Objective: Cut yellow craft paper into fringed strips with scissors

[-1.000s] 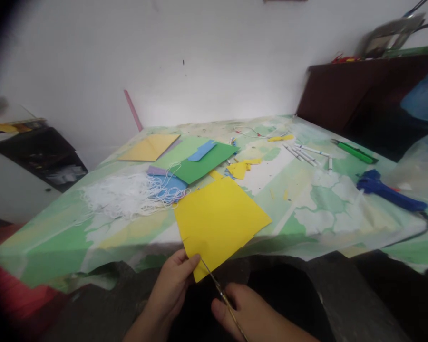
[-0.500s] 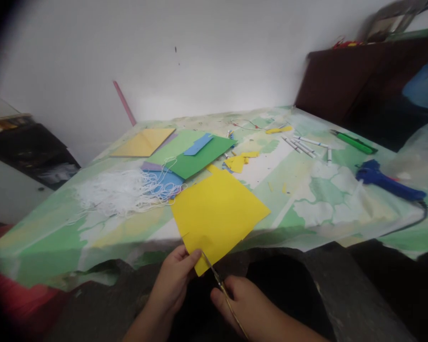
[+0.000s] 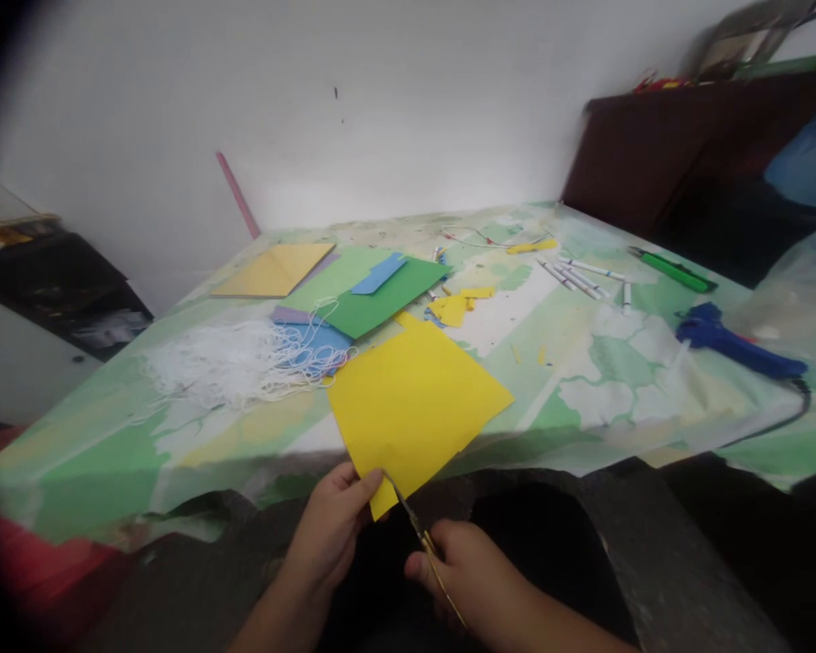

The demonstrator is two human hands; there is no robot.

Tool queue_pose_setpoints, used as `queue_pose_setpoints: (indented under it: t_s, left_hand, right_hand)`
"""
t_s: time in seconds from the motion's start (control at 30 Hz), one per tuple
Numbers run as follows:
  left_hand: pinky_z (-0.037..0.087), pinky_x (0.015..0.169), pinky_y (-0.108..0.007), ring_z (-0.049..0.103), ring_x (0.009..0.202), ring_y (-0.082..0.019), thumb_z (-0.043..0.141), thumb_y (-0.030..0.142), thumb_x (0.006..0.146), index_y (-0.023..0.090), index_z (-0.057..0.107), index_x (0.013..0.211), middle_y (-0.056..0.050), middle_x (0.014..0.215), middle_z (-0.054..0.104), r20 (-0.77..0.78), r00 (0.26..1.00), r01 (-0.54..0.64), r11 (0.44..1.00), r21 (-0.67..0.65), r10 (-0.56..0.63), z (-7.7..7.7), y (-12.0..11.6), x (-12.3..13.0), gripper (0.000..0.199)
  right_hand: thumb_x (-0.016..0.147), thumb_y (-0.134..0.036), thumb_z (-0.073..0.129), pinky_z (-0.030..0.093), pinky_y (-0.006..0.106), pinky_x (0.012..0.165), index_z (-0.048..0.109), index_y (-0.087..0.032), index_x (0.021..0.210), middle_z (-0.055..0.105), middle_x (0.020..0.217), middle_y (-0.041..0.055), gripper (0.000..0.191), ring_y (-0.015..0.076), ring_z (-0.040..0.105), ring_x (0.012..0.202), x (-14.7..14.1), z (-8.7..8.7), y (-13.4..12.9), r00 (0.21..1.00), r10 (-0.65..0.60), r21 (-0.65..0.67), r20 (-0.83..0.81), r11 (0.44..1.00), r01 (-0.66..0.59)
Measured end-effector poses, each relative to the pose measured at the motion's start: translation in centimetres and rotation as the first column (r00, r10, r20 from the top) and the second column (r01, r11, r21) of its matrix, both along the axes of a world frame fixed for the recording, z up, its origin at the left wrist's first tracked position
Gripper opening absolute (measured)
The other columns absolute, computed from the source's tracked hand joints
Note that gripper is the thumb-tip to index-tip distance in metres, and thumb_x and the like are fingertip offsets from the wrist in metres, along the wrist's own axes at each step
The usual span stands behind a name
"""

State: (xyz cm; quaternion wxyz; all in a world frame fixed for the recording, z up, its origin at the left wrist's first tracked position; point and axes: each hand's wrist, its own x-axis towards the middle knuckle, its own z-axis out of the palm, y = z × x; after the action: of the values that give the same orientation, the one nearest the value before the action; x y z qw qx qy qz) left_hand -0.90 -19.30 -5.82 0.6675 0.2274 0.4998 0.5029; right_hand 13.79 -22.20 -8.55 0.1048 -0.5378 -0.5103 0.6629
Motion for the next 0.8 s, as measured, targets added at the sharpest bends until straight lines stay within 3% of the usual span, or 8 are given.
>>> queue_pose_setpoints:
  t_s: [0.4, 0.53, 0.63, 0.8]
  left_hand:
    - [0.037, 0.045, -0.021, 0.053, 0.05, -0.011, 0.061, 0.024, 0.062, 0.011, 0.057, 0.076, -0.004, 0.065, 0.063, 0.009, 1.0, 0.011, 1.0, 0.002, -0.011, 0.1, -0.4, 0.1, 0.019]
    - [0.037, 0.044, -0.021, 0.052, 0.049, -0.01, 0.06, 0.023, 0.062, 0.011, 0.056, 0.074, -0.004, 0.063, 0.063, 0.011, 1.0, -0.003, 1.0, 0.002, 0.003, 0.1, -0.6, 0.0, 0.017]
    - [0.04, 0.048, -0.022, 0.053, 0.05, -0.011, 0.06, 0.023, 0.062, 0.011, 0.057, 0.076, -0.005, 0.065, 0.063, 0.035, 0.999, 0.011, 1.0, 0.013, -0.011, 0.0, -0.8, 0.1, 0.019]
    - [0.043, 0.062, -0.028, 0.057, 0.062, -0.015, 0.063, 0.025, 0.06, 0.011, 0.059, 0.075, -0.007, 0.072, 0.064, 0.03, 0.999, 0.019, 0.999, 0.038, -0.02, -0.3, -1.0, 0.4, 0.021]
  right_hand:
    - [0.07, -0.049, 0.045, 0.024, 0.013, 0.027, 0.041, -0.015, 0.068, 0.039, 0.039, -0.0067, 0.034, 0.0046, 0.034, 0.029, 0.3, 0.4, -0.1, 0.999, 0.023, -0.004, 0.03, 1.0, -0.023]
    - [0.07, -0.062, 0.032, 0.021, 0.013, 0.028, 0.04, -0.015, 0.066, 0.037, 0.04, -0.0062, 0.048, 0.0036, 0.032, 0.031, 0.4, 0.0, -0.6, 0.999, 0.022, 0.093, 0.031, 0.995, -0.025]
    - [0.07, -0.065, 0.028, 0.021, 0.013, 0.03, 0.04, -0.015, 0.062, 0.038, 0.043, -0.0046, 0.052, 0.0034, 0.032, 0.034, 0.2, 0.1, -0.6, 0.999, 0.02, 0.175, 0.034, 0.984, -0.026]
    - [0.07, -0.065, 0.028, 0.022, 0.014, 0.03, 0.04, -0.015, 0.063, 0.039, 0.041, -0.0051, 0.051, 0.0037, 0.031, 0.031, -0.3, 1.1, -0.2, 0.997, 0.015, 0.114, 0.072, 0.993, -0.024]
